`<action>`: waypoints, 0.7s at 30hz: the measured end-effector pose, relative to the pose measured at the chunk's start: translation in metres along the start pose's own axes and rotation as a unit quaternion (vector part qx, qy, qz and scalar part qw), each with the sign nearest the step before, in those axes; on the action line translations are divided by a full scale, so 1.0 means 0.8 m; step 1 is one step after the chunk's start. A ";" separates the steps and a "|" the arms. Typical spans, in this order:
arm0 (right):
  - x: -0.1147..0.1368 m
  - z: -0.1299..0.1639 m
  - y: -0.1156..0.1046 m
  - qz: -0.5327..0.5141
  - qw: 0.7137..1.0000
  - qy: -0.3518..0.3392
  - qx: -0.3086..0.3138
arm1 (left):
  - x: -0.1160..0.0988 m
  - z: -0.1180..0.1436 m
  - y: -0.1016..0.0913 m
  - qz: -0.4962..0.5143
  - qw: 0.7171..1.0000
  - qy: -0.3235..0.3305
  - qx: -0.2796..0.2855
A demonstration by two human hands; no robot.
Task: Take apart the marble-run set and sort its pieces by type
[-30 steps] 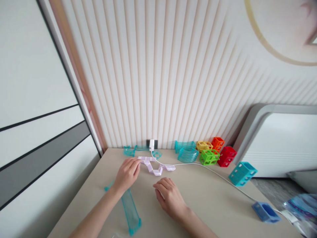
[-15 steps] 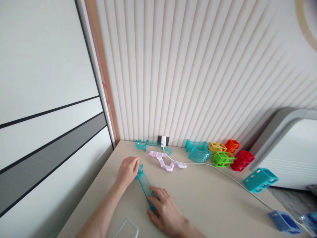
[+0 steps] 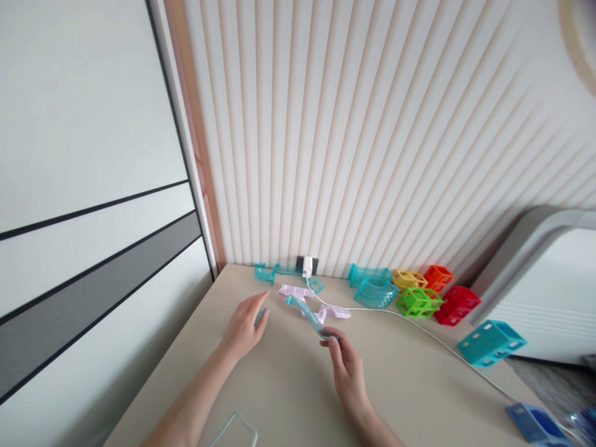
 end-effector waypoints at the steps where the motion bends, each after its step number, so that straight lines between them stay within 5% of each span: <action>1: -0.002 -0.002 -0.002 -0.033 0.999 0.027 -0.011 | -0.007 0.000 0.000 0.010 1.000 0.024 0.000; 7: -0.013 -0.010 0.000 -0.145 0.979 0.142 -0.026 | -0.052 0.004 0.009 0.077 0.983 0.160 0.046; 14: -0.029 -0.010 0.006 -0.144 0.968 0.202 -0.026 | -0.076 0.009 0.030 0.143 0.957 0.182 0.175; 17: -0.033 -0.011 0.006 -0.092 0.977 0.194 -0.008 | -0.077 0.012 0.037 0.149 0.953 0.167 0.205; 21: -0.022 -0.015 -0.002 0.096 0.992 0.083 0.029 | -0.076 0.014 0.042 0.127 0.953 0.146 0.234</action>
Point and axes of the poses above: each hand's wrist, its own z-axis away from the middle knuckle, its own y-axis out of the palm, x = y × z, the point moved 5 cm from there along -z, towards the middle knuckle, and after that the axes turned 7 degrees about y, right-handed, at the moved point
